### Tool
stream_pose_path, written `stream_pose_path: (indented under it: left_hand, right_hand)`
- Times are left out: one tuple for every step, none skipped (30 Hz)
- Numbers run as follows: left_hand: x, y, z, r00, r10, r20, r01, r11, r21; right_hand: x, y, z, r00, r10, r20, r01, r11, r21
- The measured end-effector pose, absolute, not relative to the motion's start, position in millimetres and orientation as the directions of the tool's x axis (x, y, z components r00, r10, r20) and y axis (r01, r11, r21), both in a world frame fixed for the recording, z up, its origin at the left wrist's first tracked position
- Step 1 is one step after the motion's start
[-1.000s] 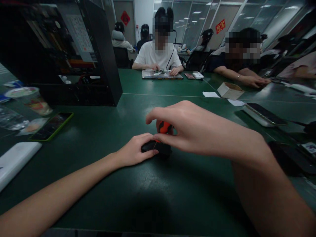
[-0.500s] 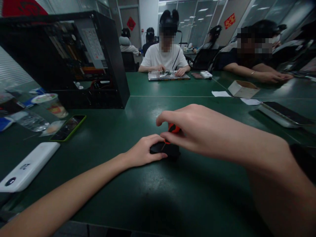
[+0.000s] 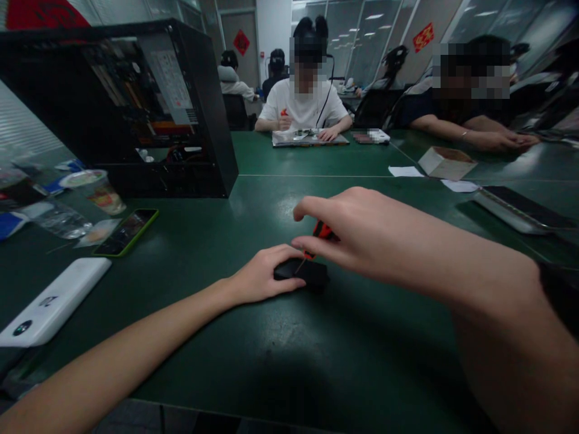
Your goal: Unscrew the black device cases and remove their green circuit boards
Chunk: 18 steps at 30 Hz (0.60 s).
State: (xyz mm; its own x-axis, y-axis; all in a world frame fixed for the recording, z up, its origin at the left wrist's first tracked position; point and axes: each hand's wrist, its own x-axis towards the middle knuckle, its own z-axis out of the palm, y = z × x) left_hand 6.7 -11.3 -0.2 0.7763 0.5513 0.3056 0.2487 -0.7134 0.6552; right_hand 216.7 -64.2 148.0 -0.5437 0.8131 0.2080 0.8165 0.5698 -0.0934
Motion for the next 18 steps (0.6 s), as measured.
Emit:
stream_pose_path:
  left_hand:
    - [6.6,-11.5,0.4,0.777,0.550,0.306,0.251,-0.717,0.651]
    - [6.6,-11.8,1.1,0.780,0.548,0.304,0.253,-0.719,0.647]
    - [6.6,-12.0,1.8,0.781,0.547,0.301,0.255,-0.720,0.645]
    - [6.6,-12.1,2.3,0.782,0.547,0.300,0.257,-0.721,0.644]
    - [6.6,-12.2,2.8,0.782,0.547,0.300,0.257,-0.720,0.645]
    - [6.5,-12.3,3.0,0.780,0.549,0.301,0.256,-0.718,0.647]
    - [6.5,-12.2,3.1,0.777,0.551,0.303,0.253,-0.715,0.652]
    - [6.4,-12.1,3.1,0.775,0.554,0.305,0.251,-0.711,0.657]
    - [6.3,-12.0,3.0,0.772,0.556,0.307,0.247,-0.708,0.661]
    - [6.3,-11.8,2.8,0.771,0.557,0.308,0.244,-0.706,0.665]
    - [6.3,-11.6,2.7,0.771,0.555,0.311,0.239,-0.706,0.667]
    - [6.3,-11.4,2.5,0.771,0.553,0.315,0.234,-0.707,0.668]
    - [6.3,-11.3,2.3,0.771,0.552,0.318,0.231,-0.708,0.668]
    - [6.4,-11.1,2.1,0.770,0.552,0.321,0.229,-0.708,0.668]
    - [6.5,-11.0,1.9,0.769,0.552,0.322,0.226,-0.706,0.671]
    - [6.5,-10.9,1.6,0.770,0.553,0.318,0.224,-0.701,0.677]
    - [6.5,-10.8,1.3,0.771,0.554,0.314,0.223,-0.696,0.682]
    - [6.4,-10.8,1.0,0.772,0.554,0.311,0.222,-0.694,0.685]
  right_hand:
    - [218.1,-62.4,146.3,-0.517,0.828,0.217,0.837,0.542,-0.075]
    - [219.5,-60.9,145.1,-0.508,0.833,0.221,0.844,0.532,-0.066]
    - [220.8,-59.9,144.5,-0.516,0.828,0.219,0.839,0.541,-0.066]
    - [221.7,-59.4,144.4,-0.537,0.815,0.217,0.824,0.562,-0.073]
    - [222.1,-59.6,144.9,-0.563,0.798,0.216,0.803,0.590,-0.085]
    - [222.1,-60.4,145.9,-0.592,0.776,0.219,0.777,0.621,-0.100]
    - [221.5,-61.7,147.2,-0.621,0.752,0.221,0.749,0.653,-0.118]
    - [220.6,-63.4,148.7,-0.647,0.729,0.223,0.720,0.681,-0.137]
    - [219.5,-65.1,150.2,-0.670,0.708,0.222,0.692,0.705,-0.157]
    - [218.3,-66.8,151.7,-0.690,0.690,0.218,0.667,0.724,-0.177]
    - [217.2,-68.3,152.9,-0.708,0.675,0.208,0.646,0.738,-0.195]
    - [216.1,-69.5,153.8,-0.723,0.663,0.197,0.629,0.749,-0.210]
    - [215.1,-70.3,154.4,-0.734,0.653,0.187,0.617,0.756,-0.219]
    - [214.2,-70.7,154.6,-0.740,0.648,0.181,0.610,0.760,-0.224]
    - [213.4,-70.8,154.5,-0.740,0.649,0.180,0.612,0.759,-0.222]
    - [212.7,-70.6,154.0,-0.730,0.658,0.184,0.624,0.752,-0.213]
    - [212.3,-70.1,153.2,-0.710,0.677,0.191,0.648,0.735,-0.197]
    - [212.1,-69.3,152.2,-0.681,0.705,0.198,0.683,0.709,-0.174]
